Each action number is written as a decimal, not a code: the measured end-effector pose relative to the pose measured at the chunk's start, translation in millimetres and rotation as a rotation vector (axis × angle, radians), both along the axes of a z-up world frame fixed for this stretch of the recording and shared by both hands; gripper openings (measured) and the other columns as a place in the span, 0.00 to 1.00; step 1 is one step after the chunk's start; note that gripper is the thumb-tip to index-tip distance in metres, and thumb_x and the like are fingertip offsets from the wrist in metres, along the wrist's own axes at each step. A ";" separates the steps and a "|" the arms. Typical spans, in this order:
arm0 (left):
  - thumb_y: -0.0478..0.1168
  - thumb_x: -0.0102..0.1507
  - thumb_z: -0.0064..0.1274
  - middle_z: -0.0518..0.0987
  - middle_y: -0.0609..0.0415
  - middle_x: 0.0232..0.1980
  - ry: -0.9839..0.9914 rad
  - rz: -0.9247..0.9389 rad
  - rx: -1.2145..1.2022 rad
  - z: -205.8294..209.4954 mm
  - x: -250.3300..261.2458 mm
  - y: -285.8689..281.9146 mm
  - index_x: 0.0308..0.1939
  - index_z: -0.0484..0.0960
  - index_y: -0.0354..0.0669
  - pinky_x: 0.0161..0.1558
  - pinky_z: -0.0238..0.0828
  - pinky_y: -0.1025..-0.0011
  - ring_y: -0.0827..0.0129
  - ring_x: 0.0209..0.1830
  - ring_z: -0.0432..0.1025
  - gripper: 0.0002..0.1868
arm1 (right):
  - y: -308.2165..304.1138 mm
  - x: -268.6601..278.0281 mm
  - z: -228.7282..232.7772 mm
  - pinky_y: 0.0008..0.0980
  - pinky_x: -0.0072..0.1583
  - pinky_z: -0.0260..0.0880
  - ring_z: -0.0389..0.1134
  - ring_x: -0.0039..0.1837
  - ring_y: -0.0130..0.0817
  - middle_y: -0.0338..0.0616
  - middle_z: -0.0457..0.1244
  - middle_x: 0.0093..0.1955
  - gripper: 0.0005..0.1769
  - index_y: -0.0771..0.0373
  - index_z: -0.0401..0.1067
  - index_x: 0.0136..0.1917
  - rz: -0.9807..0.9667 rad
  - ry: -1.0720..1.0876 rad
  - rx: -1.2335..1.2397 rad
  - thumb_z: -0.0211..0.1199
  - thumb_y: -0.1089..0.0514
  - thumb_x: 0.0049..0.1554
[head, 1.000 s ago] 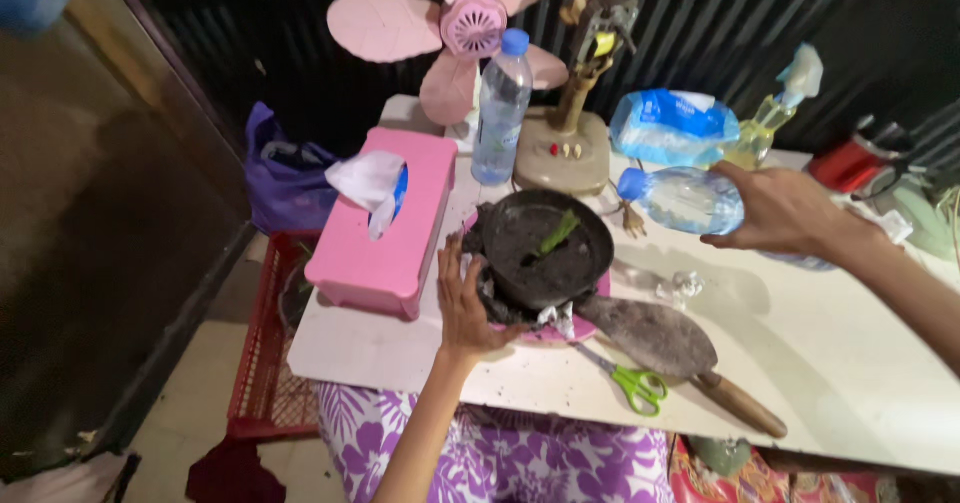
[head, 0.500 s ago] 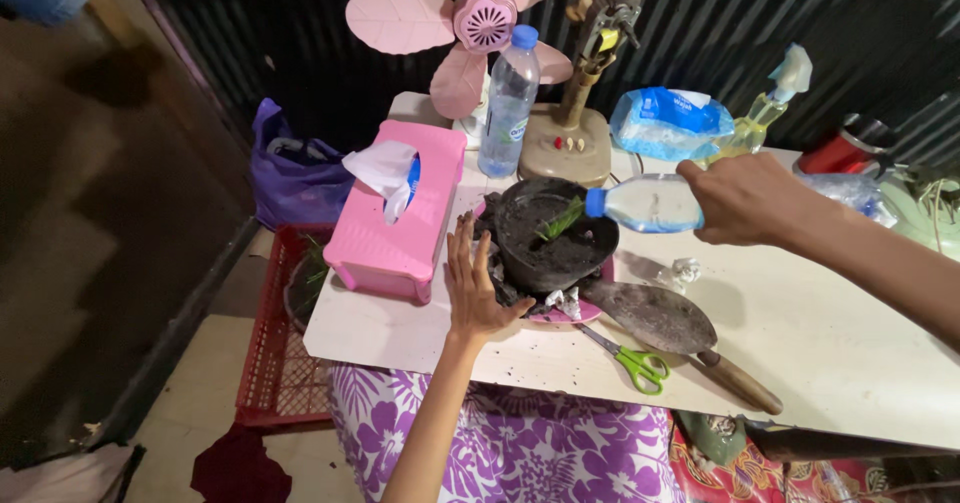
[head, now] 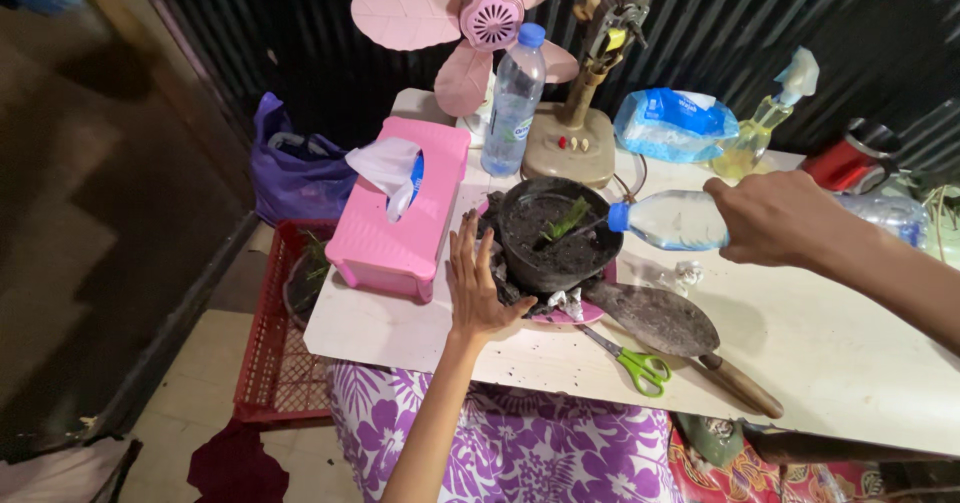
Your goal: The person repots a small green plant into a black pot, adds soil by hand, waters it from a bottle, and trims the leaves with scissors. The person then repeats the process with a second plant, trimming and arranging soil around it.
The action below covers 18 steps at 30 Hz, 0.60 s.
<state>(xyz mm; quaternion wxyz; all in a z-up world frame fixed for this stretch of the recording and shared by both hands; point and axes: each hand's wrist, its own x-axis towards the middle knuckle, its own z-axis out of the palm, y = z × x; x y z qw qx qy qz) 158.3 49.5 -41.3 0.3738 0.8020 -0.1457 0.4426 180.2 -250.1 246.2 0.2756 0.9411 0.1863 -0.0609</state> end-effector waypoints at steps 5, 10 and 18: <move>0.82 0.60 0.38 0.49 0.38 0.85 0.027 -0.013 0.006 -1.0 -2.9 0.7 0.83 0.46 0.49 0.83 0.36 0.37 0.42 0.87 0.44 0.59 | -1.2 -0.3 0.6 0.44 0.40 0.73 0.73 0.38 0.47 0.49 0.69 0.31 0.40 0.66 0.63 0.69 -0.069 -0.048 -0.021 0.71 0.49 0.48; 0.82 0.60 0.38 0.50 0.37 0.85 0.002 -0.012 -0.011 1.6 -0.8 -0.2 0.82 0.47 0.49 0.84 0.36 0.38 0.43 0.87 0.45 0.59 | 8.5 -12.9 11.0 0.47 0.40 0.72 0.73 0.39 0.48 0.49 0.68 0.31 0.42 0.61 0.64 0.67 -0.044 -0.001 0.067 0.74 0.45 0.44; 0.83 0.60 0.37 0.50 0.38 0.85 0.018 -0.008 -0.002 -2.5 1.9 0.4 0.83 0.46 0.49 0.83 0.36 0.37 0.43 0.87 0.45 0.60 | 26.9 -19.8 22.7 0.42 0.39 0.73 0.74 0.36 0.44 0.47 0.69 0.30 0.44 0.60 0.60 0.74 -0.152 0.027 0.008 0.72 0.45 0.49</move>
